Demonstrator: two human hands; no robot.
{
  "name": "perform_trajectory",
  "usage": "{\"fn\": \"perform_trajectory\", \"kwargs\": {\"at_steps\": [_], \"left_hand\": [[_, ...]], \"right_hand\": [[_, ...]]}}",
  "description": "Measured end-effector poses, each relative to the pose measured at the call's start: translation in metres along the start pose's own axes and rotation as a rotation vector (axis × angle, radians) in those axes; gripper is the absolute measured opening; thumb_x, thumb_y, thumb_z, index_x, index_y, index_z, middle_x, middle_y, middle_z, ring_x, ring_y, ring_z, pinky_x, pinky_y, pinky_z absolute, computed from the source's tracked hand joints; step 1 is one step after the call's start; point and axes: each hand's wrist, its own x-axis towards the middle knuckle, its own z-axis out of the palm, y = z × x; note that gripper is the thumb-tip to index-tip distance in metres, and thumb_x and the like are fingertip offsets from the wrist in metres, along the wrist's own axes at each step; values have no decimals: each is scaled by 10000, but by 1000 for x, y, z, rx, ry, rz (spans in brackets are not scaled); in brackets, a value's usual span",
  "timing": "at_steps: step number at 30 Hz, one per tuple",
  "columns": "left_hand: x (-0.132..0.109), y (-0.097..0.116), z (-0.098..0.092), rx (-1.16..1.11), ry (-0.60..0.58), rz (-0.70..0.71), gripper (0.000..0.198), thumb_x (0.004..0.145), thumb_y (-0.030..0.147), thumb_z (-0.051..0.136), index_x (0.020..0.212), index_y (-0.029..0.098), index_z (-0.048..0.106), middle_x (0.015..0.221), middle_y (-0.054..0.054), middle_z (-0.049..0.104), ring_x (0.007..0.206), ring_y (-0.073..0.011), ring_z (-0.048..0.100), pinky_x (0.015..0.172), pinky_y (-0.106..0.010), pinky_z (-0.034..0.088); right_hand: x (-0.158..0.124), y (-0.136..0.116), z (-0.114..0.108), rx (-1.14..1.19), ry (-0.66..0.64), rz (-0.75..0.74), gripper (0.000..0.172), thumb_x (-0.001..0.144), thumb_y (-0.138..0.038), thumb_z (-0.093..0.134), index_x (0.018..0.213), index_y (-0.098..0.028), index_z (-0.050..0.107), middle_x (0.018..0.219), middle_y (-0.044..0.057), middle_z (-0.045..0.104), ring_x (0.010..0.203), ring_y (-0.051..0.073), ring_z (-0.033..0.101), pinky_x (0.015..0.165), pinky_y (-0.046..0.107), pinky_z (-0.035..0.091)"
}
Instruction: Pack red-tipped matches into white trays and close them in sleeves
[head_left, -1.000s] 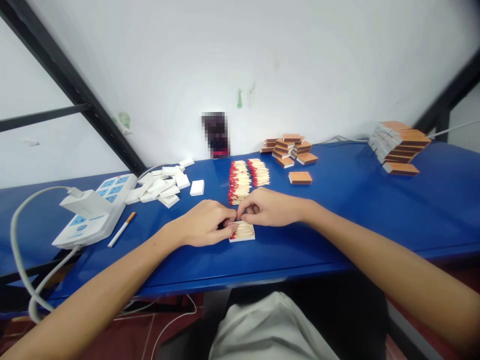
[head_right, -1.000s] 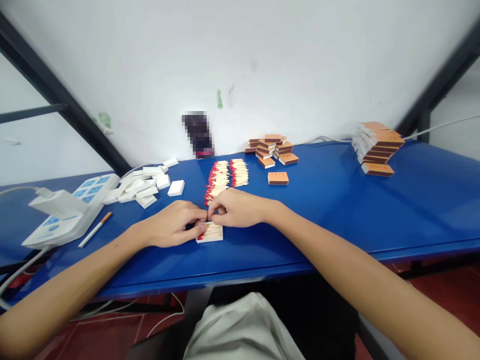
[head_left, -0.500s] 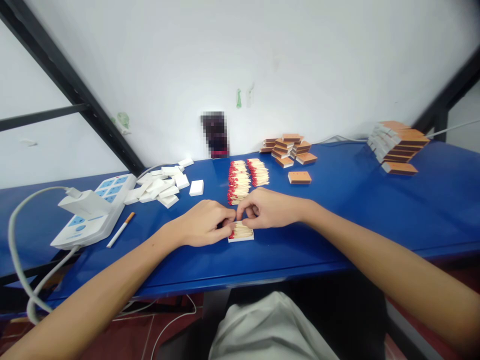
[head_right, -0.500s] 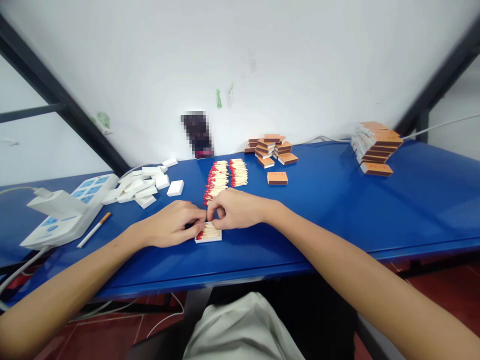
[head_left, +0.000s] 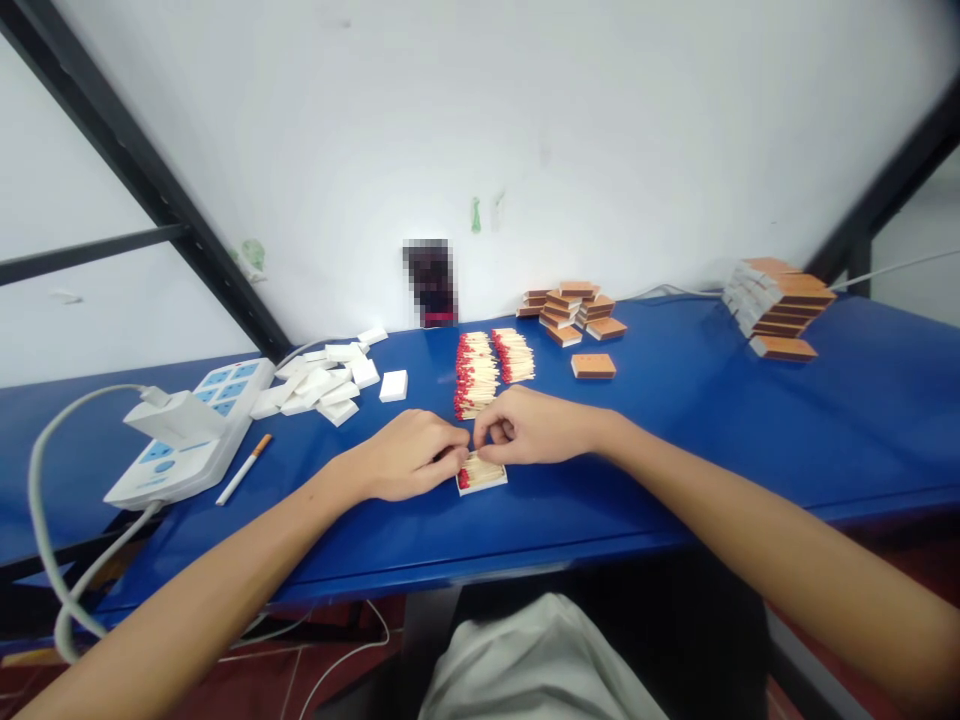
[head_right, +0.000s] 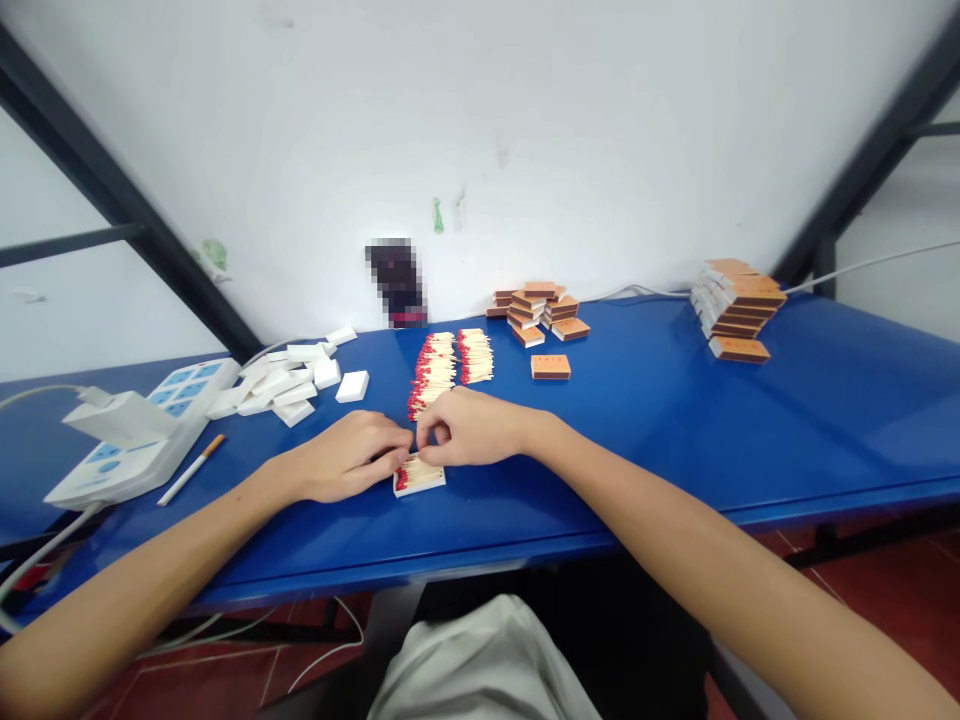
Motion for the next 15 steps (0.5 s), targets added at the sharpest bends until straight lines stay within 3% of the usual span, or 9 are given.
{"fn": "perform_trajectory", "kwargs": {"at_steps": [2, 5, 8, 10, 11, 13, 15], "left_hand": [[-1, -3, 1, -4, 8, 14, 309, 987, 243, 355, 691, 186, 426, 650, 12, 510, 587, -133, 460, 629, -269, 336], [-1, -8, -4, -6, 57, 38, 357, 1010, 258, 299, 681, 186, 420, 652, 4, 518, 576, -133, 452, 608, -278, 344], [-2, 2, -12, 83, 202, 118, 365, 992, 235, 294, 651, 192, 419, 609, -3, 513, 538, -134, 436, 565, -299, 342], [-5, 26, -10, 240, 348, 243, 337, 948, 223, 344, 632, 203, 462, 547, -5, 486, 496, -143, 418, 521, -324, 326], [-8, 44, -5, 320, 341, 335, 307, 927, 248, 385, 654, 218, 521, 540, -7, 483, 495, -154, 432, 504, -334, 337], [-21, 86, 17, 546, 204, 603, 310, 933, 398, 424, 728, 290, 631, 596, -32, 513, 535, -184, 499, 475, -357, 385], [-40, 126, 48, 775, 132, 758, 298, 950, 507, 429, 835, 395, 680, 742, -66, 585, 696, -230, 620, 472, -380, 442]], "right_hand": [[0, -1, 0, -19, 51, -34, 122, 799, -184, 585, 783, -159, 703, 605, -41, 566, 552, 87, 491, 557, 207, 366], [0, -4, -2, -104, 239, -73, 133, 795, -144, 546, 719, -157, 654, 579, -44, 519, 540, 85, 442, 560, 214, 330], [-1, -3, -6, -246, 394, -62, 151, 809, -164, 539, 685, -158, 624, 554, -41, 497, 527, 88, 405, 559, 233, 286], [-1, 0, -7, -339, 422, -56, 179, 827, -187, 529, 669, -161, 609, 554, -34, 502, 530, 91, 399, 566, 244, 262], [-1, 1, -8, -374, 414, -51, 189, 832, -193, 524, 664, -163, 602, 559, -30, 510, 536, 93, 406, 569, 248, 255], [0, 5, -7, -413, 373, -34, 184, 831, -196, 520, 667, -168, 597, 578, -21, 539, 549, 97, 428, 570, 250, 244], [1, 7, -5, -427, 337, -12, 167, 829, -198, 519, 689, -174, 607, 598, -15, 570, 558, 102, 451, 565, 249, 238]]}}
